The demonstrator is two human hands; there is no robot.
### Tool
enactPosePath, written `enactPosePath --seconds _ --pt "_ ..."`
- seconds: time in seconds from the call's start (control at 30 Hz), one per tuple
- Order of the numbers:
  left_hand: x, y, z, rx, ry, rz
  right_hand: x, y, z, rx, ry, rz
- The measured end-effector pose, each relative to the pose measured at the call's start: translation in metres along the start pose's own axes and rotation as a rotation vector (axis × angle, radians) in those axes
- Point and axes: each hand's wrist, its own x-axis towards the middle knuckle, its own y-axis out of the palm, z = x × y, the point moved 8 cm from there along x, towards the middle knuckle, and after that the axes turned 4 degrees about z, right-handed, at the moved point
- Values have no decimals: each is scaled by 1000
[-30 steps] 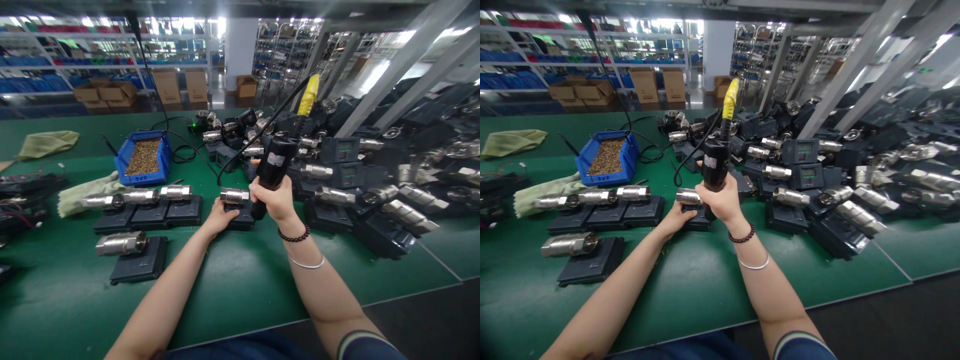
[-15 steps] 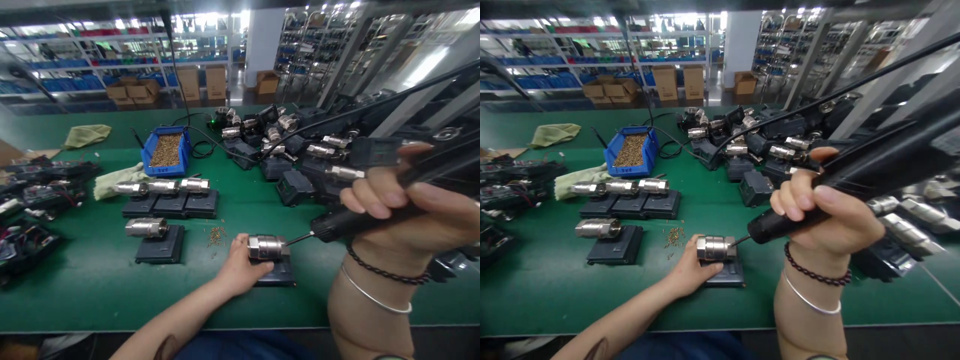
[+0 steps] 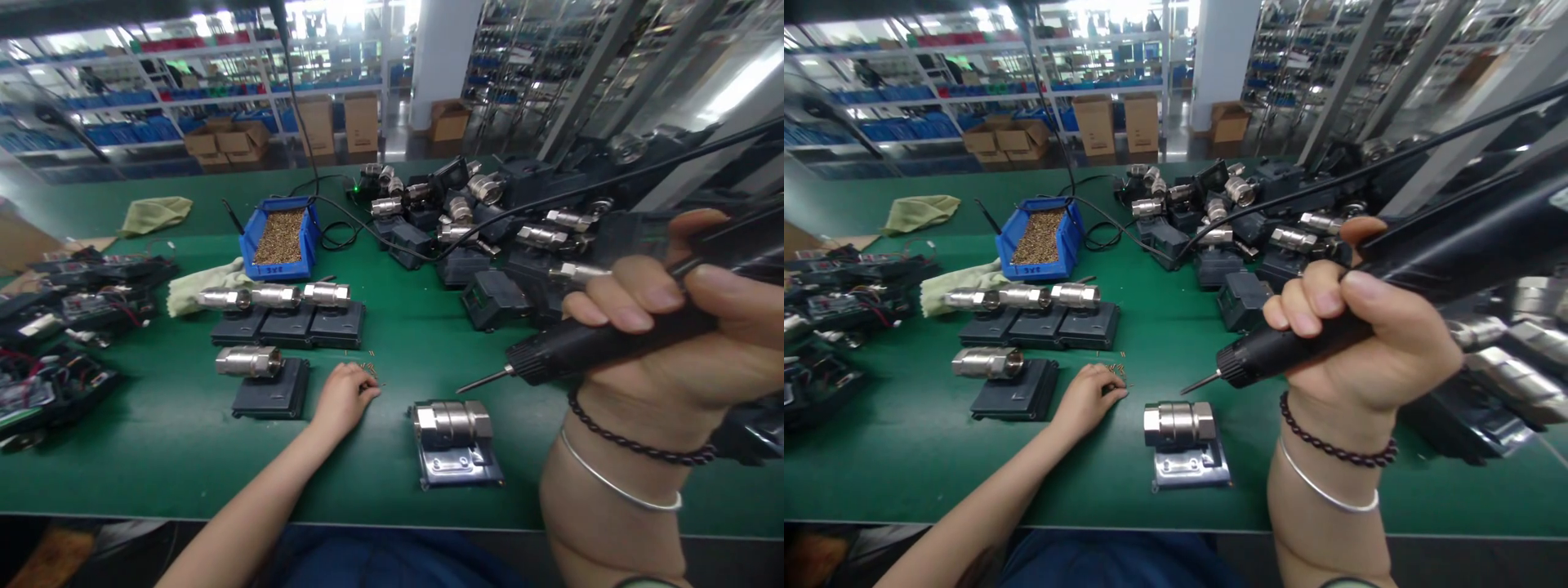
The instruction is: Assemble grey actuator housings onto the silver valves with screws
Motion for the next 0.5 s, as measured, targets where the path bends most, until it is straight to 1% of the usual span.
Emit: enactPosePath --seconds 0.1,0.2,0.27,0.37,0.43,0.5 --pt "-1 -2 -11 -24 11 -6 -6 2 -1 25 10 -64" --pt "-14 -9 -30 -93 39 -33 -17 10 -2 53 -36 -124" --pt "-25 -14 -43 -196 55 -63 -26 21 -4 68 -68 -83" --pt "-36 -21 -55 -330 67 -116 -40 40 -11 99 -73 37" --pt "-37 -26 -52 -322 59 -167 -47 47 -13 98 -73 95" --pt "-35 -33 -41 -272 32 -224 -51 48 -11 72 -81 109"
